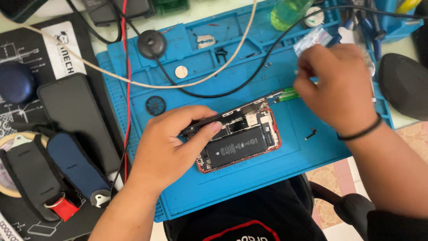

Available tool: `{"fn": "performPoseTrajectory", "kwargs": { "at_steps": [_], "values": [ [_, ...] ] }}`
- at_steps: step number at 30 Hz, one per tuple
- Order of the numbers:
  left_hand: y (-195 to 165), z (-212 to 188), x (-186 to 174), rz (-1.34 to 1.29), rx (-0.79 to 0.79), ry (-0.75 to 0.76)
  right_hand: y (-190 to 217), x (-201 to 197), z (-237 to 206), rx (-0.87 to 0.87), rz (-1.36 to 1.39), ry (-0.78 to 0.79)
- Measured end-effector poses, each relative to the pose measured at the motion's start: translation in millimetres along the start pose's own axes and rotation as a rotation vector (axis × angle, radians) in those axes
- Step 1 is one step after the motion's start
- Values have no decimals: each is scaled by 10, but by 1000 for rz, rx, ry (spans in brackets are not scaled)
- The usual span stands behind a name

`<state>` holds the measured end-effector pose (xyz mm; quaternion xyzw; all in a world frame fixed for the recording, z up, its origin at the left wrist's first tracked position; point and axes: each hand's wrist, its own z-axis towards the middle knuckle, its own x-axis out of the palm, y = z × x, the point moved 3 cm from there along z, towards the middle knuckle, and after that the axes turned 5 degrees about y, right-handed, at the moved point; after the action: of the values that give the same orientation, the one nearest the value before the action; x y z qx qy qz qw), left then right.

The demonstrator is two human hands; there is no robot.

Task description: The person reassembles an opened smartphone on a blue repair mat, holding the detached screen, working on the internal components with a screwdriver and fingers, then presses the screen into place and plugs a charging cable into the phone to test it.

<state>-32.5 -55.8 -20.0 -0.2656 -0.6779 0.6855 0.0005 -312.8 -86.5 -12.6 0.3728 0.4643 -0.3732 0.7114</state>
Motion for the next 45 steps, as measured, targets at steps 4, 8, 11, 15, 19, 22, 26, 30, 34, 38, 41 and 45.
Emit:
{"fn": "performPoseTrajectory", "kwargs": {
  "at_steps": [4, 8, 11, 15, 19, 22, 26, 30, 34, 38, 41, 45],
  "values": [
    [22, 0, -5, -12, 3, -3, -16, 67, 22, 0, 34, 55],
    [29, -14, -12, -9, 6, 3, -45, 30, -35, 63, 159, 18],
    [8, -10, -10, -5, 30, -1, -49, -75, -83, 92, 203, -14],
    [-6, -3, 9, -65, -11, 7, 149, -290, -293, 161, 209, -1],
    [-22, -11, 5, -19, 14, 0, 545, -216, -483, 90, 170, 74],
    [-29, -5, 8, -11, 72, -6, 726, -60, -522, 6, 182, 93],
    [-38, -8, 5, -20, 109, -6, 798, 26, -548, -33, 158, 84],
    [-51, -14, 3, 9, 86, 13, 807, 46, -527, -34, 159, 82],
    [-64, -12, 13, 5, 109, -4, 855, 19, -491, -59, 160, 70],
    [-46, -14, 22, 5, 104, 1, 871, -6, -465, -93, 211, 97],
    [-59, -20, 14, 5, 138, -17, 759, -63, -502, -33, 289, 136],
    [-50, 0, 26, 4, 48, -13, 297, -286, -603, 214, 164, 11]
  ]
}}
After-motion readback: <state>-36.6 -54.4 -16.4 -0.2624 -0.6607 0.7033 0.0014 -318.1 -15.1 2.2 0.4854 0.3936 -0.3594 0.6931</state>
